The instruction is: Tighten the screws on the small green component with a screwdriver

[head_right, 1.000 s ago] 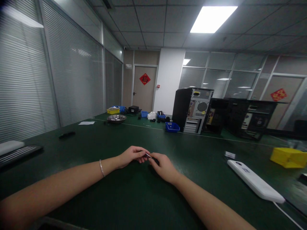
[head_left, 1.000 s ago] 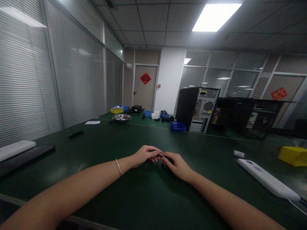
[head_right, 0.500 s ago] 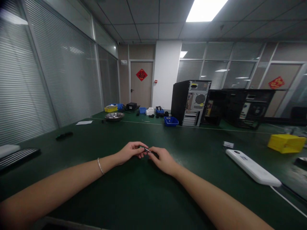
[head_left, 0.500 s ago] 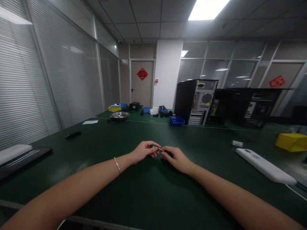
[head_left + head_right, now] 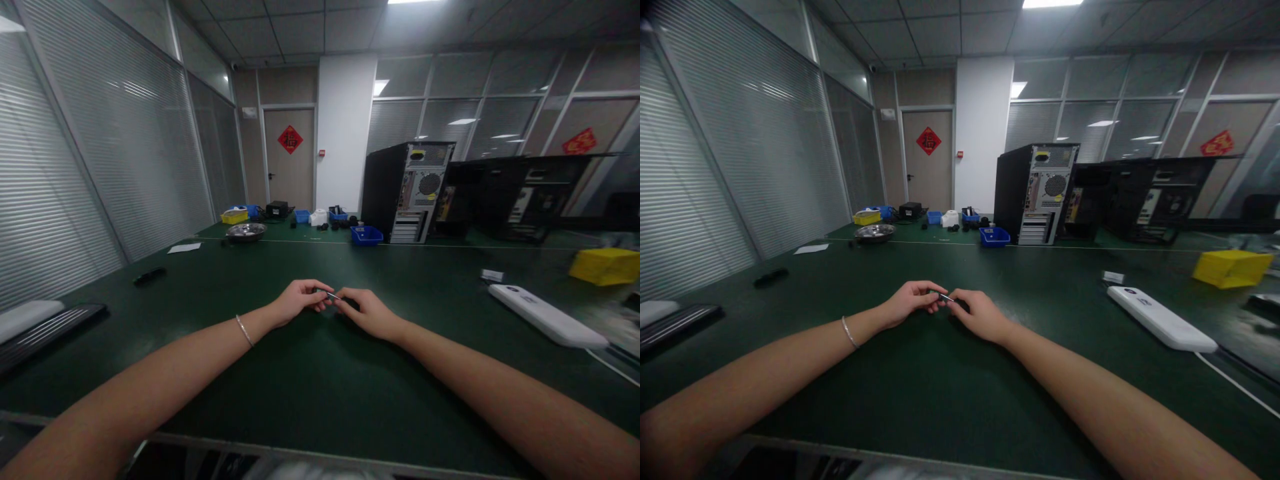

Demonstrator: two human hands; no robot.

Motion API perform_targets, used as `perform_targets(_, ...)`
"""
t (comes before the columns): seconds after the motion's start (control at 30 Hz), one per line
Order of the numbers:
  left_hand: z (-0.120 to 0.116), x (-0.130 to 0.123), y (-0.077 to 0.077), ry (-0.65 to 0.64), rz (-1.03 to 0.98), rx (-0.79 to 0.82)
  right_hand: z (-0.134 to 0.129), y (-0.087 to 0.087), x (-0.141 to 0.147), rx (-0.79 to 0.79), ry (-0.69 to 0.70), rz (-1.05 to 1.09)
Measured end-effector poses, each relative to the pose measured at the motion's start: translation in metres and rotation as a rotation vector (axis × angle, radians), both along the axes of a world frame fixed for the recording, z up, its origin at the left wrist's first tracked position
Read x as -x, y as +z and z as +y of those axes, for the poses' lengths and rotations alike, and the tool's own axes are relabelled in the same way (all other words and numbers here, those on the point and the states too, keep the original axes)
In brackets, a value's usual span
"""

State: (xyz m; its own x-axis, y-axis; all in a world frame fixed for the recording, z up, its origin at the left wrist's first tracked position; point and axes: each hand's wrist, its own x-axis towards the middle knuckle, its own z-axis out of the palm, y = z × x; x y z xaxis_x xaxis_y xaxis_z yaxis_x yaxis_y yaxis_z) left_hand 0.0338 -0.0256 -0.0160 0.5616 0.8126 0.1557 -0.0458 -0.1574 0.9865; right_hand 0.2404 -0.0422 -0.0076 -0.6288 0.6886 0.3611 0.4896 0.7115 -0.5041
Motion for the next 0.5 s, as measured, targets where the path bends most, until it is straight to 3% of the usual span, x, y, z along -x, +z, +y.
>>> perform_targets(0.5,0.0012,0.0018,-0.0024,-0.017,-0.025,0.022,0.0002,-0.0011,-0.001,-0.002,-0.004,-0.013)
